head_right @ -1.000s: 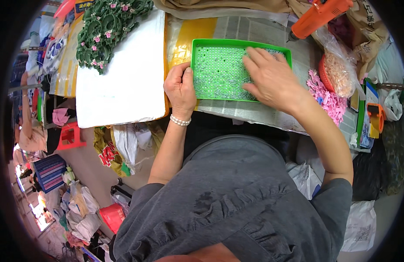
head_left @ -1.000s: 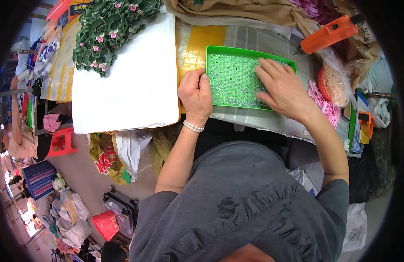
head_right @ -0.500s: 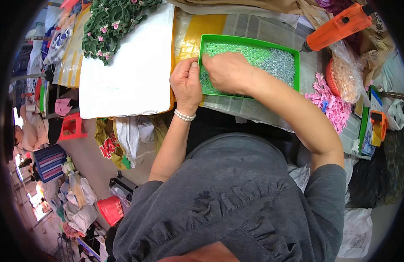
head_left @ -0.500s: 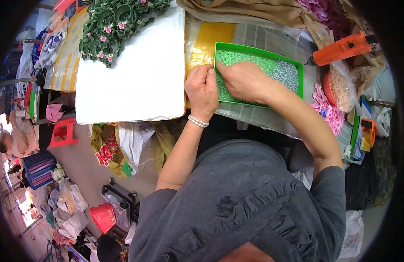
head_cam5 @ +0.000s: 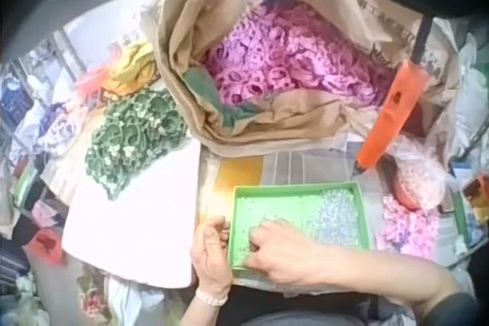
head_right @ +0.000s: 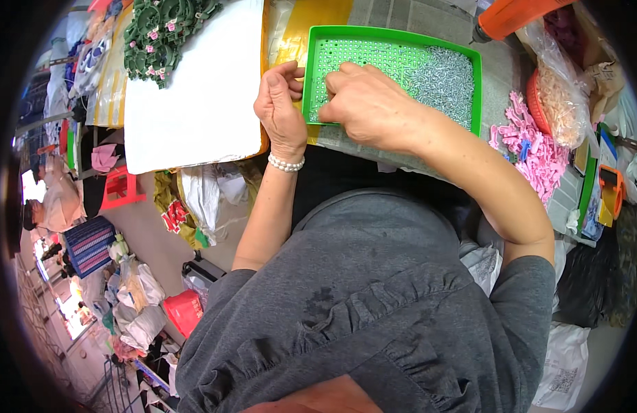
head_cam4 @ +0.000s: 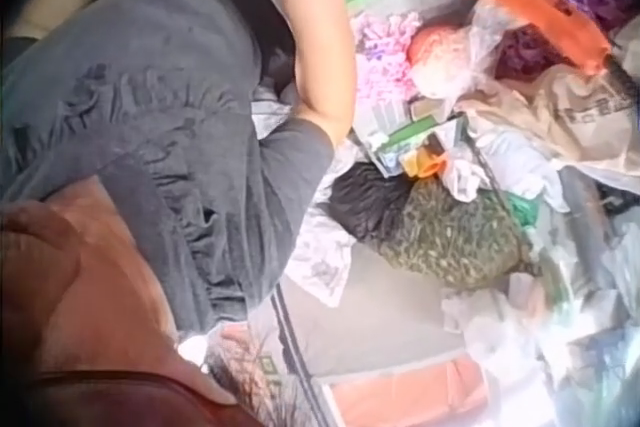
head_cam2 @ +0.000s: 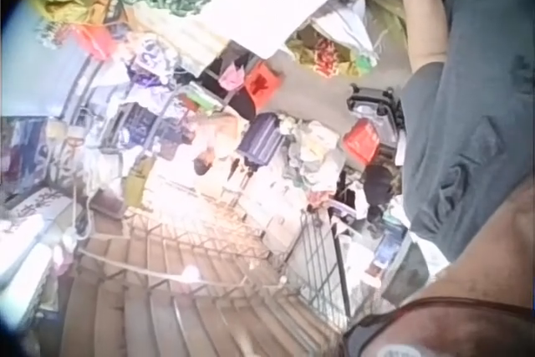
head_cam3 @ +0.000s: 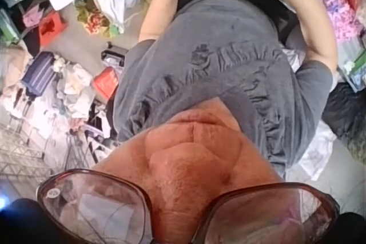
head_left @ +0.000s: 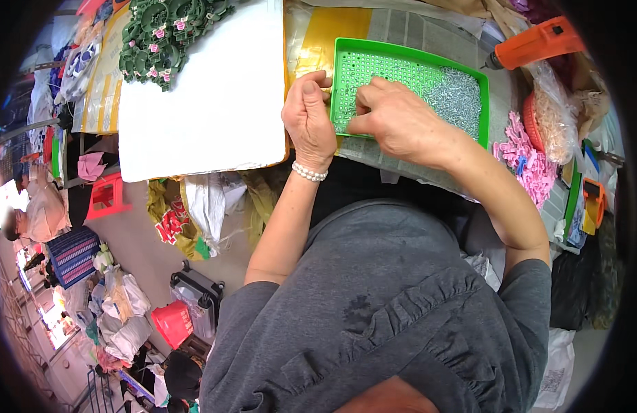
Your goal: The recorder is assembling small plastic decorations using a hot glue gun and tiny beads.
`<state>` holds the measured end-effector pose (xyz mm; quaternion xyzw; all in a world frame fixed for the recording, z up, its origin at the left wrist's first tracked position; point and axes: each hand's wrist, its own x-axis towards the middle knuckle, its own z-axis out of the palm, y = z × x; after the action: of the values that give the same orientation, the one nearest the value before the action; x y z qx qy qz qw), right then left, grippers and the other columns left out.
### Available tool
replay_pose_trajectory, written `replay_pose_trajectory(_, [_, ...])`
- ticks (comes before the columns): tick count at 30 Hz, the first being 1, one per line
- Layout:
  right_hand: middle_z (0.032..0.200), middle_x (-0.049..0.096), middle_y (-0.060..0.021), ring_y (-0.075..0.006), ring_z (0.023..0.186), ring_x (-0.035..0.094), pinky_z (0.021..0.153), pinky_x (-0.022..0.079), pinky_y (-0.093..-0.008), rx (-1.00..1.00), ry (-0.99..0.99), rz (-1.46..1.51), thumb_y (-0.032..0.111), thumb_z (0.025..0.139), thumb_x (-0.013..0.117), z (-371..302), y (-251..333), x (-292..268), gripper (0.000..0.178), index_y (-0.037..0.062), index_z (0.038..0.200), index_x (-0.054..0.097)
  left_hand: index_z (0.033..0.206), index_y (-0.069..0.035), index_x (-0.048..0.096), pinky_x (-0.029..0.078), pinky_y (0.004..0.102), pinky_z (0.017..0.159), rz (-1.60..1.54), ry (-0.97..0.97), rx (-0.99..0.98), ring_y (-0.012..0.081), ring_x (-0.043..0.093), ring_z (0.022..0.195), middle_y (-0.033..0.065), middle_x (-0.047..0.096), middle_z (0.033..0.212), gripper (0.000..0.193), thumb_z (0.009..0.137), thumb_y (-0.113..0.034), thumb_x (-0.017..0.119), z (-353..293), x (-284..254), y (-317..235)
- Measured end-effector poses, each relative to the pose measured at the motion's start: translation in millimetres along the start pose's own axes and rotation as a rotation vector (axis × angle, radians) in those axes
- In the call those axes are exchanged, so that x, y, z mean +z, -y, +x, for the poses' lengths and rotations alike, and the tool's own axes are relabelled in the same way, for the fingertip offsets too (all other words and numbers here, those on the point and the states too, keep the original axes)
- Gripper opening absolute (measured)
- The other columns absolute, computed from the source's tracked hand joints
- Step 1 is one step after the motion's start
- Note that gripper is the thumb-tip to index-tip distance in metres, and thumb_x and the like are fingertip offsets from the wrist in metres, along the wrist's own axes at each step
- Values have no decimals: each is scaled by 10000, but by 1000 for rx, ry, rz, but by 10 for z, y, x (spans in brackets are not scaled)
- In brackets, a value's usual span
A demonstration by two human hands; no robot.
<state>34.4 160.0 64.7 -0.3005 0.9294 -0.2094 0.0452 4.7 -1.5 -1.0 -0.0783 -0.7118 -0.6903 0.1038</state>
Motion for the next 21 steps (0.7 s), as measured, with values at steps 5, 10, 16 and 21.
replay_pose_trajectory(5, [878, 574, -110, -290, 924, 550, 801, 453, -393, 46, -178, 51, 29, 736, 557, 57, -54, 31, 199, 56, 885, 687, 990, 38, 621, 446, 257, 682, -10, -18, 5, 116, 524, 722, 62, 626, 845, 519, 1026, -419, 378, 0, 7, -8])
replay_pose_trajectory(10, [956, 562, -111, -272, 1007, 520, 896, 407, -403, 54, -254, -194, 65, 761, 563, 155, -97, 213, 187, 54, 904, 683, 989, 39, 622, 440, 251, 687, -42, -11, -17, 113, 507, 728, 53, 623, 852, 576, 1013, -481, 375, 0, 22, -11])
replay_pose_trajectory(16, [1002, 547, -89, -262, 1051, 490, 972, 338, -388, -86, -52, 54, 15, 747, 578, -17, -20, 102, 347, 119, 1048, 715, 994, 40, 622, 437, 249, 680, -28, -4, 11, 113, 501, 725, 50, 620, 852, 610, 1005, -514, 367, -5, -9, -20])
replay_pose_trajectory(21, [1021, 544, -89, -256, 1079, 485, 961, 337, -390, -71, -112, 124, -8, 736, 579, 0, -87, 168, 349, 137, 1018, 724, 984, 41, 626, 438, 251, 661, -12, -4, 12, 112, 503, 718, 48, 623, 844, 624, 999, -529, 372, 9, 20, -8])
